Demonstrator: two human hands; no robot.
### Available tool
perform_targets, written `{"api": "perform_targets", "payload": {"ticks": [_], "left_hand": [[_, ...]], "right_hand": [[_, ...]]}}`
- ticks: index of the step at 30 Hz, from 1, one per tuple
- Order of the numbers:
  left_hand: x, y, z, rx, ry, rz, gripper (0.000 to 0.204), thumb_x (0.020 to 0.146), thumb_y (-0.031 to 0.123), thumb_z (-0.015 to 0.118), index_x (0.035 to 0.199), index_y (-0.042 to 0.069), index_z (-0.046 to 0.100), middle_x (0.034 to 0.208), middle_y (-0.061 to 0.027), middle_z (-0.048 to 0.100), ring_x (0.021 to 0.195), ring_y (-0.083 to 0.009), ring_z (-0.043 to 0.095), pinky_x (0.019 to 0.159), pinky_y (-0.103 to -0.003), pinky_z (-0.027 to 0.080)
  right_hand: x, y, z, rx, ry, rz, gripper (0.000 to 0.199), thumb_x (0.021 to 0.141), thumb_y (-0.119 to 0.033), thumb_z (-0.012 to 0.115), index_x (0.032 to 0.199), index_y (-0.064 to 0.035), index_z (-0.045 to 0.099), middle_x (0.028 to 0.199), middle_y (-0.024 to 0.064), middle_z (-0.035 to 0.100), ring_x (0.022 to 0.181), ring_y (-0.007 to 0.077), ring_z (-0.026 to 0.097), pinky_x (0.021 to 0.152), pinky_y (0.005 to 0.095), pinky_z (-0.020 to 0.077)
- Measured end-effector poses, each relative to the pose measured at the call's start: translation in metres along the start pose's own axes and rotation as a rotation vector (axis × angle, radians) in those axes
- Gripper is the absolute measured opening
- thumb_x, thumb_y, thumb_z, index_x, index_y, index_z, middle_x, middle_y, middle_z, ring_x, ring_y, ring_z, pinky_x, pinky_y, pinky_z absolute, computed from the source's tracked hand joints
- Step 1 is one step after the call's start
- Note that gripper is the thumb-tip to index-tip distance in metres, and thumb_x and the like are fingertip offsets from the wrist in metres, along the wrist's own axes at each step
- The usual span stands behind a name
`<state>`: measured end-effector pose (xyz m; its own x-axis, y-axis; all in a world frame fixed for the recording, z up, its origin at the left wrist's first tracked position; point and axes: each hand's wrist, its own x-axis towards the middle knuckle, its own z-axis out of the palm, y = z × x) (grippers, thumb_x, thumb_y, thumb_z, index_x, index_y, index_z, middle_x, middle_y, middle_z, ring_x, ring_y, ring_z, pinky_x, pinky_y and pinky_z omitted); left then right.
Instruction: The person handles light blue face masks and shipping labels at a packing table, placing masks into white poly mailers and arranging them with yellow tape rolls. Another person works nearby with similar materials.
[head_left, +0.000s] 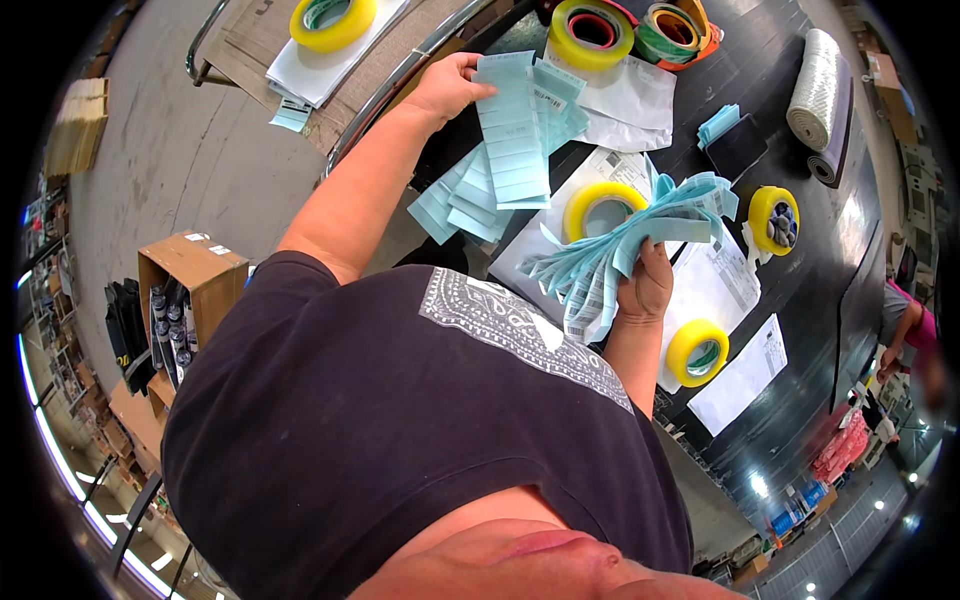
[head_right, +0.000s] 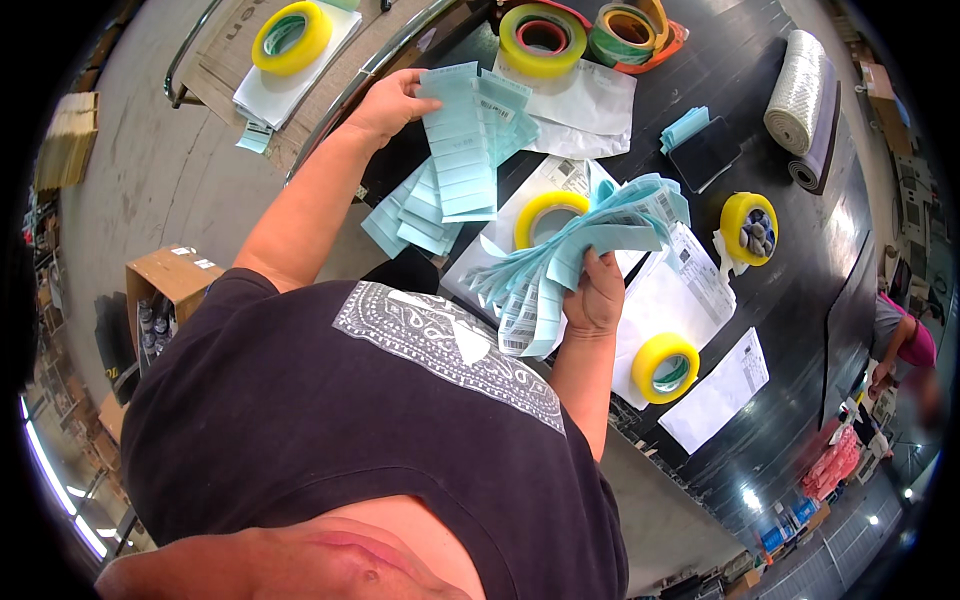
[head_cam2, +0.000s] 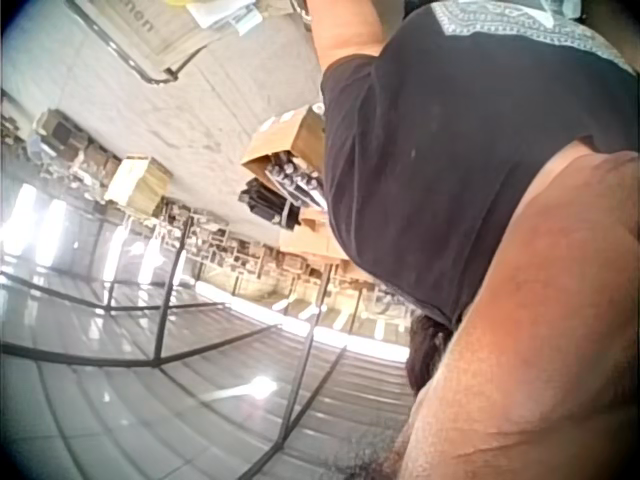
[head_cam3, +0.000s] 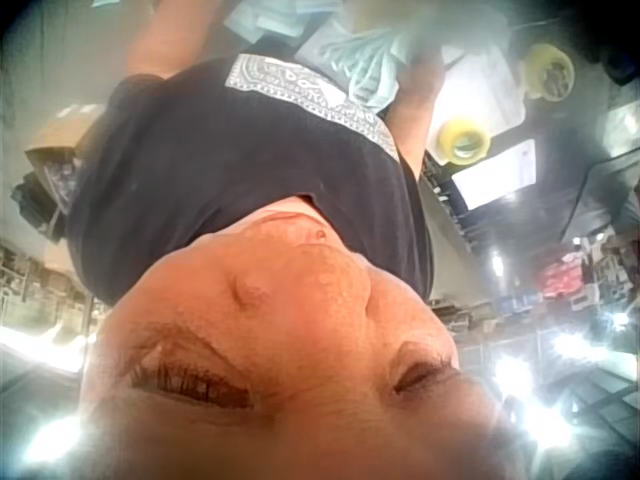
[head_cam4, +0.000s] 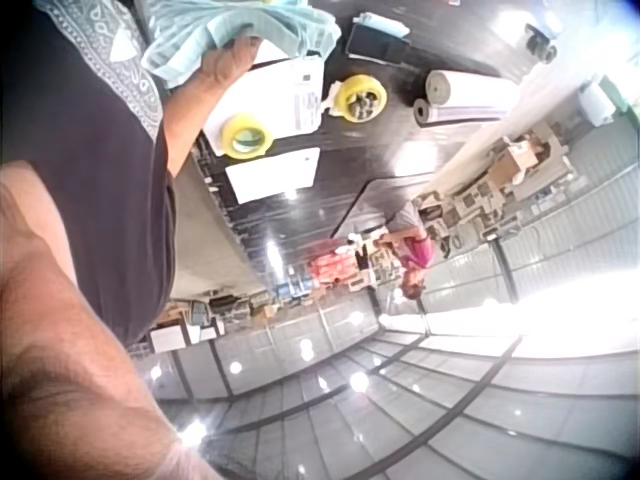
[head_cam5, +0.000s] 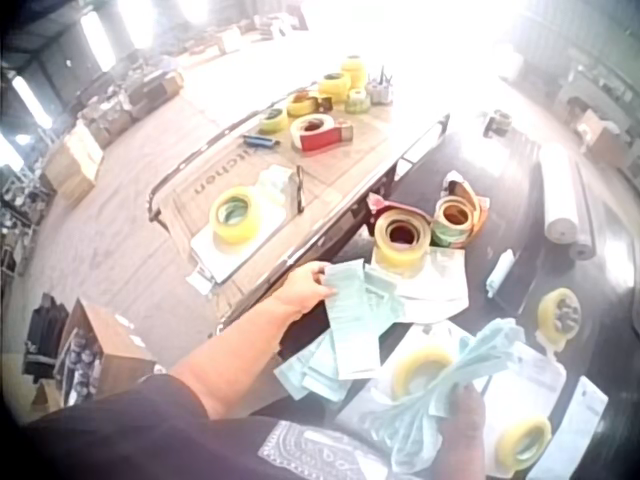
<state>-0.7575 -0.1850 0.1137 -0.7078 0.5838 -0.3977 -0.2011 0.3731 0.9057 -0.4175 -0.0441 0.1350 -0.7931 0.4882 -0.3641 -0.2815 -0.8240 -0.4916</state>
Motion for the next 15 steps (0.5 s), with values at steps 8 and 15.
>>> {"api": "perform_targets", "payload": {"ticks": [8, 15], "left_hand": [[-0.008, 0.007, -0.010, -0.208, -0.074, -0.074, 0.039, 0.081, 0.001, 0.070, 0.118, 0.003, 0.058, 0.095, -0.0035, 0.065, 0.085, -0.0134, 0.062, 0.077, -0.029, 0.051], [-0.003, 0.006, -0.013, -0.169, -0.127, -0.103, 0.042, 0.083, 0.005, 0.068, 0.123, 0.004, 0.054, 0.107, -0.0054, 0.064, 0.099, -0.0160, 0.060, 0.088, -0.032, 0.049]], "right_hand": [[0.002, -0.001, 0.003, -0.049, -0.033, 0.015, 0.040, 0.091, -0.010, 0.058, 0.128, -0.0015, 0.047, 0.118, 0.0158, 0.060, 0.105, 0.0281, 0.061, 0.095, 0.0414, 0.0480], [0.010, -0.003, 0.011, -0.043, -0.070, 0.029, 0.038, 0.092, -0.011, 0.057, 0.128, -0.0008, 0.047, 0.119, 0.0154, 0.060, 0.106, 0.0287, 0.061, 0.095, 0.0417, 0.0482]]}}
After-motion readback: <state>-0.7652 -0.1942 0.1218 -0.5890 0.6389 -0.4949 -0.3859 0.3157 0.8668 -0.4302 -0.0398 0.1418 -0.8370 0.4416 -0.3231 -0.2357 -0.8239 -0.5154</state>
